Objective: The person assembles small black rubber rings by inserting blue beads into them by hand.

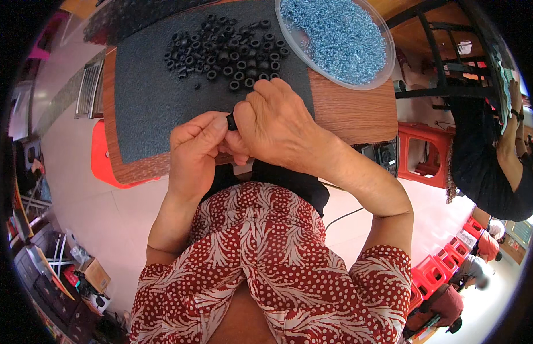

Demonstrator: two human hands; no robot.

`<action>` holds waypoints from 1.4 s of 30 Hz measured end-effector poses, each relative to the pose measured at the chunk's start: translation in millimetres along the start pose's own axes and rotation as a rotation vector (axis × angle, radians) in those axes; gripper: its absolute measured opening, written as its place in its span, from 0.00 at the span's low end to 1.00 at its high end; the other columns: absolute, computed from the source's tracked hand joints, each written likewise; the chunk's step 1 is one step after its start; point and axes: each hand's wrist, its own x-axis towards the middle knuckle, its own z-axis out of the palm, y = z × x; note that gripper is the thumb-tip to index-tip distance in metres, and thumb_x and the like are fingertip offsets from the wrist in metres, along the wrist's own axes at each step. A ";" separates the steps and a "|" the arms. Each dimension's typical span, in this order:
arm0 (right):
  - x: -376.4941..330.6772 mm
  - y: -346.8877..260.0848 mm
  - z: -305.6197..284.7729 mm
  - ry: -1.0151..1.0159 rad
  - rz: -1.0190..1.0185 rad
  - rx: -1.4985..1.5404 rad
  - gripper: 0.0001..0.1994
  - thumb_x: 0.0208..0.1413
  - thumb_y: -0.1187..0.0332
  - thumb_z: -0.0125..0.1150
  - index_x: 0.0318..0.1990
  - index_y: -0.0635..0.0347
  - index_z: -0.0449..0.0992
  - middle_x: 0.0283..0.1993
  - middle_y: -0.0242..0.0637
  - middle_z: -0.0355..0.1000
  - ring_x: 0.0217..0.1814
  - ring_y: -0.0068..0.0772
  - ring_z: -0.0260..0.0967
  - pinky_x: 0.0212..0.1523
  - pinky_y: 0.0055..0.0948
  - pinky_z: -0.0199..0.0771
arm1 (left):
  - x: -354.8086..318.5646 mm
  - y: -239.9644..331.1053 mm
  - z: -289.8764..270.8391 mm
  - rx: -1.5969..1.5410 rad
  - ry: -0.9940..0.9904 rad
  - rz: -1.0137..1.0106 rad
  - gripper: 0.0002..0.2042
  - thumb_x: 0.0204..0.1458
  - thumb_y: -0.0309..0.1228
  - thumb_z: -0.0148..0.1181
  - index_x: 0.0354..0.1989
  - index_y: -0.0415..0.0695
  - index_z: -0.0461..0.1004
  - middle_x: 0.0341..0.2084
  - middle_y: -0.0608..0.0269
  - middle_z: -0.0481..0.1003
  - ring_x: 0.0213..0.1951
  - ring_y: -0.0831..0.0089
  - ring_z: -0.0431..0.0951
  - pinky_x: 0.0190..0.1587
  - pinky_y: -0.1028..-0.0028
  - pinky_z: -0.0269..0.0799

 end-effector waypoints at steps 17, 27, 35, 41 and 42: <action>10.0 4.5 -11.0 -0.054 -0.153 -0.005 0.14 0.32 0.63 0.59 0.16 0.60 0.60 0.14 0.34 0.54 0.20 0.32 0.55 0.21 0.30 0.56 | -2.1 15.6 5.3 0.039 -0.022 0.027 0.12 0.57 0.32 0.49 0.31 0.34 0.73 0.19 0.63 0.73 0.19 0.80 0.70 0.22 0.82 0.67; 17.5 9.5 -7.9 0.030 -0.140 -0.086 0.12 0.32 0.65 0.59 0.18 0.62 0.62 0.17 0.35 0.55 0.23 0.33 0.55 0.23 0.29 0.56 | 5.2 21.2 8.9 -0.034 0.047 0.051 0.10 0.56 0.30 0.51 0.34 0.34 0.73 0.20 0.63 0.73 0.20 0.81 0.70 0.24 0.82 0.68; 12.8 7.4 -0.2 0.086 -0.081 0.013 0.11 0.33 0.67 0.59 0.21 0.64 0.65 0.21 0.38 0.59 0.26 0.35 0.56 0.27 0.31 0.57 | 11.5 14.7 2.3 0.011 0.005 0.146 0.07 0.53 0.25 0.52 0.34 0.33 0.73 0.20 0.63 0.74 0.21 0.82 0.72 0.25 0.84 0.68; 16.0 5.3 -2.8 -0.016 0.044 0.121 0.11 0.34 0.65 0.60 0.20 0.62 0.65 0.19 0.37 0.61 0.25 0.35 0.58 0.26 0.30 0.59 | 8.3 14.4 6.4 -0.041 0.080 0.158 0.07 0.53 0.25 0.52 0.33 0.33 0.74 0.20 0.62 0.74 0.22 0.80 0.72 0.26 0.82 0.69; 16.3 4.6 -2.4 -0.016 0.044 0.122 0.11 0.34 0.65 0.60 0.20 0.62 0.65 0.19 0.37 0.61 0.25 0.35 0.58 0.26 0.30 0.59 | 7.4 14.7 6.5 -0.040 0.081 0.158 0.07 0.53 0.25 0.52 0.33 0.33 0.74 0.20 0.62 0.74 0.22 0.80 0.72 0.26 0.82 0.69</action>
